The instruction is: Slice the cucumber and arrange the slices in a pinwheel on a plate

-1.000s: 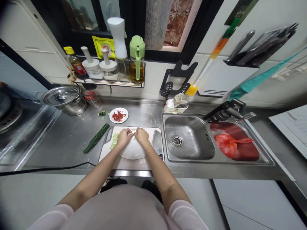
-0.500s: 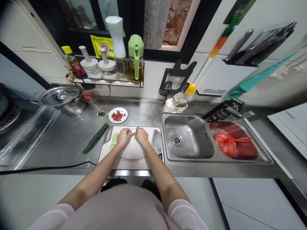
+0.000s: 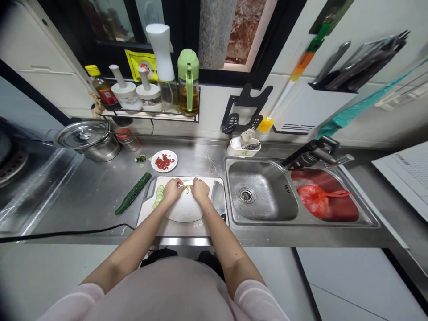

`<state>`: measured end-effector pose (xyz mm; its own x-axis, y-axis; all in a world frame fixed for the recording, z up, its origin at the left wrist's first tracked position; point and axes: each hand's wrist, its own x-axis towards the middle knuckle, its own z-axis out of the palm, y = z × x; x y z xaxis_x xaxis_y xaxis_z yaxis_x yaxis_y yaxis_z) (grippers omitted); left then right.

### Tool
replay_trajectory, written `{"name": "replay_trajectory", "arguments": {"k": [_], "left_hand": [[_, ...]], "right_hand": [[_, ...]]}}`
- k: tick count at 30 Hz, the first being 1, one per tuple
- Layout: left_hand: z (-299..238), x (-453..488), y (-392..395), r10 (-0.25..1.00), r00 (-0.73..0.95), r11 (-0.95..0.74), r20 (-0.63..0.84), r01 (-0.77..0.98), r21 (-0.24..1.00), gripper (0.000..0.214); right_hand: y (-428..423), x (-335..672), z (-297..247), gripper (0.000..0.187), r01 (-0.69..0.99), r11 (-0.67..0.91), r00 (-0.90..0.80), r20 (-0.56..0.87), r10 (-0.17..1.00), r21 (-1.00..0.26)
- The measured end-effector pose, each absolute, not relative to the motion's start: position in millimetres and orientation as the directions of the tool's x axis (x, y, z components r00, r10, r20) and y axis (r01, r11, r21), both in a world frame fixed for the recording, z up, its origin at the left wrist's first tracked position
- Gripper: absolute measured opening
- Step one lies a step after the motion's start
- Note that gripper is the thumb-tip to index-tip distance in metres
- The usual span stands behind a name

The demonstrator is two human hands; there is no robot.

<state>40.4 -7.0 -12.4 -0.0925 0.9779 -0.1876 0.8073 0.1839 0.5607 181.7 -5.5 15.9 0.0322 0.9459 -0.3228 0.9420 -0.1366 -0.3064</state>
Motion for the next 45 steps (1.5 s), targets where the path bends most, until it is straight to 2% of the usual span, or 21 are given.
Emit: {"name": "replay_trajectory", "arguments": {"k": [20,32,45], "left_hand": [[-5.0,41.5,-6.0,0.972,-0.085,0.194,-0.219,0.818,0.542,0.012],[-3.1,41.7,-6.0,0.965,-0.078,0.194,-0.252,0.858,0.476,0.015],[-5.3,40.7,-7.0,0.972,-0.066,0.171,-0.227,0.859,0.483,0.017]], "right_hand": [[-27.8,172.9,16.0,0.022,0.947,-0.142,0.033,-0.354,0.935,-0.288],[-33.8,167.7,19.0,0.028,0.956,-0.145,0.036,-0.388,0.921,-0.255],[-42.9,179.9,21.3,0.031,0.938,-0.154,0.041,-0.343,0.938,-0.309]]}}
